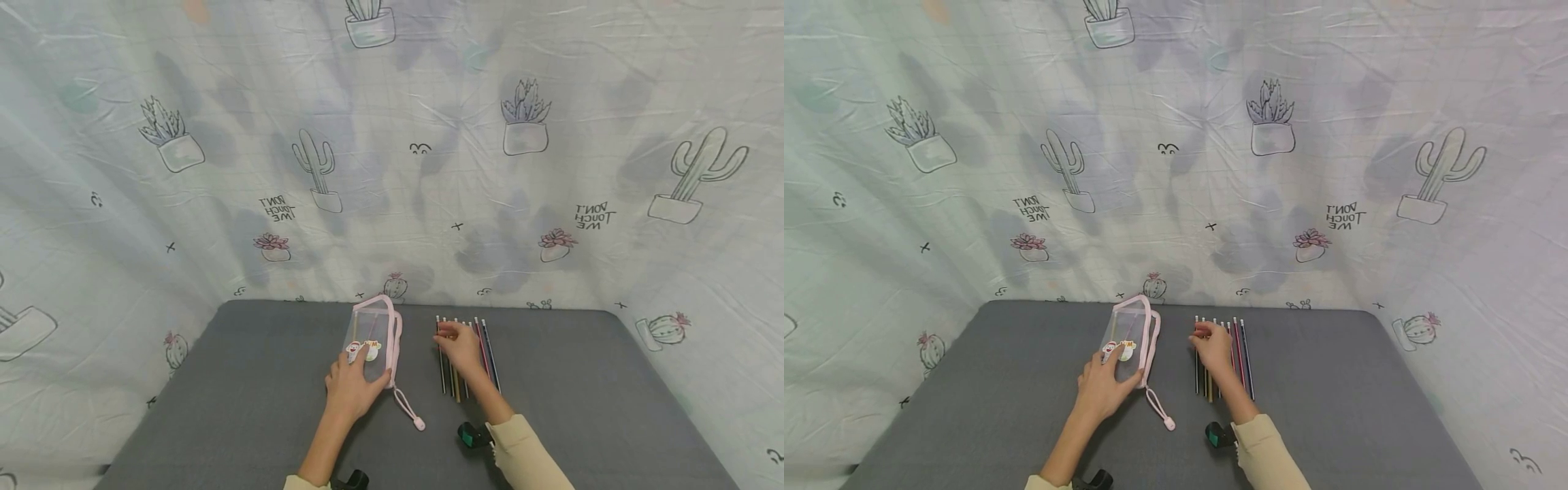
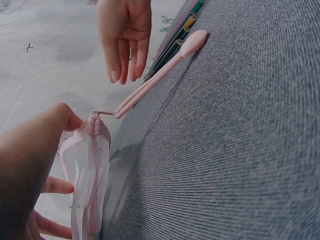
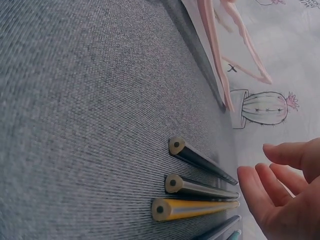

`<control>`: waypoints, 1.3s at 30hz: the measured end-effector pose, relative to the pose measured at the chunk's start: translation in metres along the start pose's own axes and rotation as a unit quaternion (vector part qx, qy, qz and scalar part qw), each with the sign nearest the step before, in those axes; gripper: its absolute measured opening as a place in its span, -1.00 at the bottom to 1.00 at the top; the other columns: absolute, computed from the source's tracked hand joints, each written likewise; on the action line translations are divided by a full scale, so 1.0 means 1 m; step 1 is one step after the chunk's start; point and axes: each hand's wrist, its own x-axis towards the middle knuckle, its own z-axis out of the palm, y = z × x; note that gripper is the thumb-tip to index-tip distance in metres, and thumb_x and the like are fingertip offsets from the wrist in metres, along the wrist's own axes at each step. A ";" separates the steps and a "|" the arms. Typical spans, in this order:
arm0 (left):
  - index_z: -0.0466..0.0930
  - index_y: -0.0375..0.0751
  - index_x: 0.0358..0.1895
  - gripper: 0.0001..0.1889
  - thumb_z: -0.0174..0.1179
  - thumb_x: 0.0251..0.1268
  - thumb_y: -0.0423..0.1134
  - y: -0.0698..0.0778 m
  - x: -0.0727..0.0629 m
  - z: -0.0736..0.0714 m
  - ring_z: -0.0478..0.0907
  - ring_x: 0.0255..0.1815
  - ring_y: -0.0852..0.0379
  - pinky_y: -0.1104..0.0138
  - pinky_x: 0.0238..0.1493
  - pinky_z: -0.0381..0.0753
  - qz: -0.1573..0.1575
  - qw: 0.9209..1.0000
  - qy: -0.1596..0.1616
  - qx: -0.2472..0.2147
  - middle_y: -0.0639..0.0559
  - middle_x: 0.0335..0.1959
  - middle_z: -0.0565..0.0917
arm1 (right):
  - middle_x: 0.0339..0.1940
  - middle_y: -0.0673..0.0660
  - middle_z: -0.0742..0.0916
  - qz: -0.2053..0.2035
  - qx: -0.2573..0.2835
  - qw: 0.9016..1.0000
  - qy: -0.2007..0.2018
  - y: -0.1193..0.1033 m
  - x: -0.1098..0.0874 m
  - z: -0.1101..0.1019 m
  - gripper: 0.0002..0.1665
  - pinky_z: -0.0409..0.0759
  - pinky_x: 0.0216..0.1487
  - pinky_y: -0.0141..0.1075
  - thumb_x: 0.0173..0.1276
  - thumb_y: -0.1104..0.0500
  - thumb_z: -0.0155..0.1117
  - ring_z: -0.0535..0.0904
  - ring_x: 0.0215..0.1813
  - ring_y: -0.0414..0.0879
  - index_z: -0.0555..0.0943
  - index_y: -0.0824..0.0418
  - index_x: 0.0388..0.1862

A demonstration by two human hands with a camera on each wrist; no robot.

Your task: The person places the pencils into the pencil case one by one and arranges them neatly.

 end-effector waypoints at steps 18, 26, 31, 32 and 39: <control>0.49 -0.15 0.48 -0.20 0.32 0.27 0.24 -0.002 0.000 0.000 0.44 0.28 -0.54 -0.42 0.21 0.37 0.003 1.000 -0.001 0.004 -0.52 0.34 0.43 | -0.15 0.42 0.82 -0.018 -0.107 0.994 -0.009 -0.006 0.002 0.009 -0.62 0.72 -0.08 0.08 0.22 0.39 0.51 0.77 -0.03 0.31 0.72 0.53 0.01; 0.50 -0.18 0.47 -0.20 0.33 0.25 0.22 -0.001 0.000 -0.001 0.42 0.29 -0.59 -0.44 0.22 0.35 0.007 1.000 0.005 -0.005 -0.55 0.35 0.41 | -0.15 0.45 0.80 0.001 -0.094 0.995 -0.036 -0.006 0.004 0.016 -0.60 0.77 -0.24 -0.09 0.18 0.46 0.51 0.80 -0.19 0.24 0.69 0.57 0.01; 0.49 -0.17 0.47 -0.20 0.33 0.26 0.22 -0.001 0.000 0.000 0.42 0.31 -0.57 -0.43 0.24 0.35 0.001 1.000 0.000 -0.003 -0.55 0.37 0.41 | -0.23 0.36 0.80 0.019 -0.117 0.992 -0.049 -0.004 0.006 0.021 -0.61 0.76 -0.28 -0.14 0.15 0.47 0.54 0.79 -0.31 0.11 0.71 0.55 -0.02; 0.49 -0.17 0.47 -0.20 0.34 0.26 0.22 -0.001 0.000 0.000 0.42 0.31 -0.56 -0.43 0.23 0.35 0.001 1.000 0.000 -0.003 -0.55 0.37 0.41 | -0.25 0.34 0.80 0.023 -0.121 0.991 -0.049 -0.004 0.006 0.022 -0.61 0.76 -0.28 -0.15 0.13 0.47 0.55 0.79 -0.34 0.09 0.72 0.54 -0.03; 0.50 -0.18 0.46 -0.20 0.34 0.26 0.21 -0.001 0.000 0.000 0.41 0.33 -0.58 -0.44 0.24 0.35 0.002 1.000 -0.002 -0.004 -0.56 0.39 0.40 | -0.33 0.26 0.79 0.032 -0.141 0.988 -0.056 -0.004 0.007 0.024 -0.61 0.73 -0.36 -0.21 0.04 0.47 0.60 0.74 -0.46 -0.03 0.74 0.51 -0.10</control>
